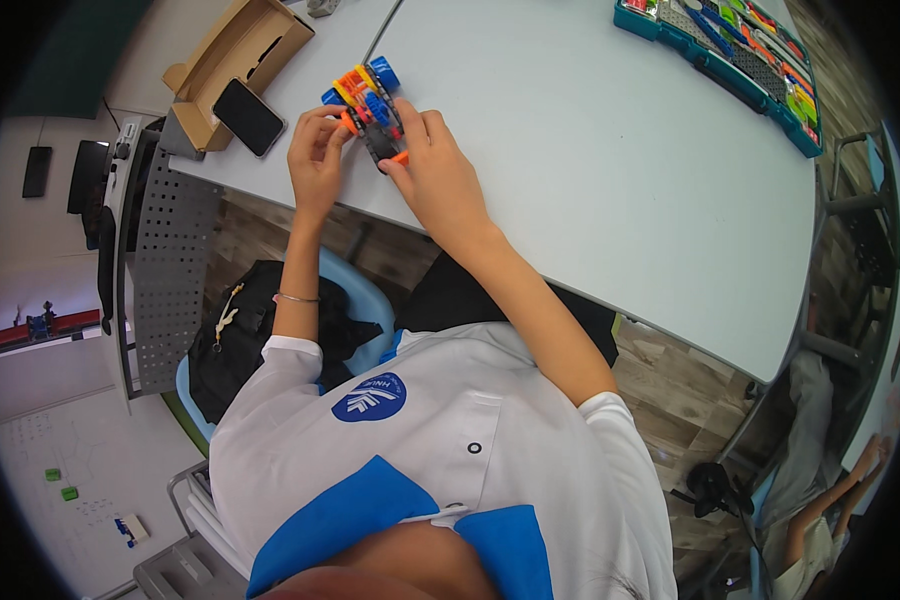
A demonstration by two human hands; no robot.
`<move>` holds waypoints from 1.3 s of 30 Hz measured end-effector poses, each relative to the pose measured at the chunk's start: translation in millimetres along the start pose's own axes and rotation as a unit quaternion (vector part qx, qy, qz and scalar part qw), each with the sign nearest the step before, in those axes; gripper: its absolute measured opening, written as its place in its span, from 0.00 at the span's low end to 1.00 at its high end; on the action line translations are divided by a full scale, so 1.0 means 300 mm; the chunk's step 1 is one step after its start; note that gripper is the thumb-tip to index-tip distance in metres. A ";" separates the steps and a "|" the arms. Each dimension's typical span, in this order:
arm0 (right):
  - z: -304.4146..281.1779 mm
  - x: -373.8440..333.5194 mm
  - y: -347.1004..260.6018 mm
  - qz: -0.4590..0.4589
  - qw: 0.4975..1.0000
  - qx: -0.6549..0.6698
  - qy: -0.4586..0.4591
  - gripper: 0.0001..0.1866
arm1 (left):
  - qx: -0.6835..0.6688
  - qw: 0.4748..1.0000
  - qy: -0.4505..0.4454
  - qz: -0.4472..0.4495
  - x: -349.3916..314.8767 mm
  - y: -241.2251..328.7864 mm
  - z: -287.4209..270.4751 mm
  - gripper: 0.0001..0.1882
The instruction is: The person assembles a small toy vehicle using colorful plastic parts from a kit. They repeatedly attach and detach wheels and body pieces, rotating the toy to fit components together on a white table.
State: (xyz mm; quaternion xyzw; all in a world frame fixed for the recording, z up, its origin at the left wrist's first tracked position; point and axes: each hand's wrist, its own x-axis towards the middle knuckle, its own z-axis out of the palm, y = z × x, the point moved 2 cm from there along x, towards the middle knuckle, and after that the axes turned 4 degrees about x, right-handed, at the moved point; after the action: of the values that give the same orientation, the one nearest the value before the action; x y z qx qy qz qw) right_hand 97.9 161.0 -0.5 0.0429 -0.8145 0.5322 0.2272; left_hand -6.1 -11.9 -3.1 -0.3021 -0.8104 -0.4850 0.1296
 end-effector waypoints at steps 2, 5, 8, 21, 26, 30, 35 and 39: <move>0.000 -0.008 -0.003 -0.007 0.999 -0.032 -0.001 0.39 | 0.037 0.999 0.036 0.013 0.017 -0.019 -0.026 0.05; 0.000 -0.014 0.006 -0.011 0.999 -0.052 -0.001 0.40 | 0.127 0.987 0.097 0.022 0.058 -0.054 -0.084 0.04; -0.002 -0.020 0.004 0.010 0.999 -0.041 -0.015 0.40 | 0.160 0.980 0.121 0.009 0.097 -0.138 -0.118 0.04; -0.011 -0.032 0.020 -0.007 0.999 -0.032 -0.005 0.39 | 0.238 0.958 0.155 -0.044 0.124 -0.174 -0.114 0.07; -0.050 -0.028 0.029 0.004 1.000 -0.005 0.026 0.36 | 0.248 0.958 0.144 -0.006 0.107 -0.093 -0.090 0.09; -0.151 -0.043 0.041 0.022 0.996 -0.006 0.081 0.33 | 0.276 0.941 0.160 0.113 0.072 -0.100 -0.114 0.10; -0.408 -0.091 0.105 0.106 0.976 -0.029 0.189 0.28 | 0.182 0.960 0.209 0.027 0.065 -0.151 -0.123 0.09; -0.658 -0.187 0.145 0.178 0.937 -0.074 0.293 0.27 | 0.155 0.969 0.195 0.005 0.069 -0.171 -0.119 0.11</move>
State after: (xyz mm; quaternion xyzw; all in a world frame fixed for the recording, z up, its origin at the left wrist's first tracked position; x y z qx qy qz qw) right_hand 198.4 345.2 4.5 -0.2774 -0.7433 0.4910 0.3598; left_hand -56.8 -53.2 -11.3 -0.1826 -0.8331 -0.4024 0.3326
